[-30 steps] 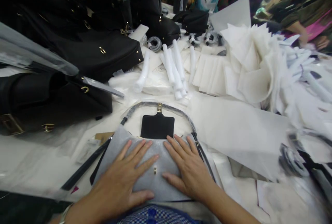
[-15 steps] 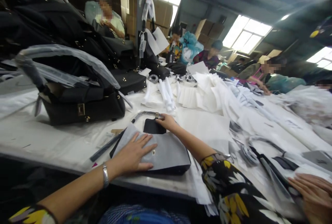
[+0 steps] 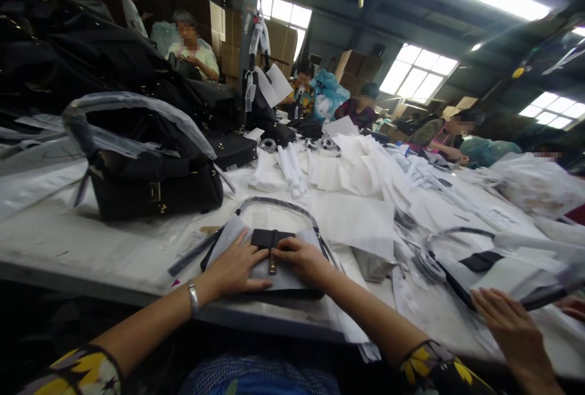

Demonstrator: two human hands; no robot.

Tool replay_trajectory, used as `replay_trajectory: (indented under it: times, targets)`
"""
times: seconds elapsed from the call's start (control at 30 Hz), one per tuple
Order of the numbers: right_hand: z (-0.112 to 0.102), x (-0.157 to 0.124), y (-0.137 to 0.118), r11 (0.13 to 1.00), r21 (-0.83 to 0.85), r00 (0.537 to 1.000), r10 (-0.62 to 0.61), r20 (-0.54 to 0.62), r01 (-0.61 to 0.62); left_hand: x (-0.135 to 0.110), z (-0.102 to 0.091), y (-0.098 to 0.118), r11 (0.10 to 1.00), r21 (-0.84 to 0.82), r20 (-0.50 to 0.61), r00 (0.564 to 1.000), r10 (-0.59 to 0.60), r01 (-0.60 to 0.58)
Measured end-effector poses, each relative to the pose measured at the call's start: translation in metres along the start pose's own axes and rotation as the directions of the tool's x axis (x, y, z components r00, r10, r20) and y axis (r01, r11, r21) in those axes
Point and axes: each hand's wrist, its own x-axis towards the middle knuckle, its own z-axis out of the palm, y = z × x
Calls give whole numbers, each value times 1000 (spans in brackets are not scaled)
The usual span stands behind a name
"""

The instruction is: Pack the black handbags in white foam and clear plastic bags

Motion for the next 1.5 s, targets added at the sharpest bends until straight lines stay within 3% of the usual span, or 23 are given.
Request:
replay_trajectory:
  times: [0.2, 0.37, 0.5, 0.67, 0.8, 1.0, 1.27, 1.5]
  targets:
    - [12, -4, 3, 982, -190, 999, -13, 35, 19, -15, 4, 12, 995, 101, -173, 984, 45, -27]
    - [22, -8, 7, 936, -335, 993, -113, 16, 112, -21, 8, 25, 969, 117, -199, 951, 237, -217]
    - [24, -9, 7, 910, -383, 986, -164, 20, 159, -22, 12, 26, 953, 131, -263, 917, 299, -273]
    - [20, -7, -2, 919, -374, 992, -104, 72, 123, -23, 19, 25, 967, 98, -430, 867, 253, -234]
    - [22, -5, -6, 922, -372, 992, -74, 105, 108, -25, 22, 26, 964, 69, -427, 866, 260, -255]
    - [30, -8, 3, 979, -204, 1000, -29, -8, 27, -26, 21, 24, 968, -4, -379, 896, 232, -253]
    - [27, -17, 2, 995, 71, 993, 80, -91, -73, -28, 30, 27, 991, -123, -436, 900, -14, -44]
    - [27, -19, 1, 992, 124, 975, 46, -215, -20, -28, 29, 29, 985, -172, -434, 896, -95, 21]
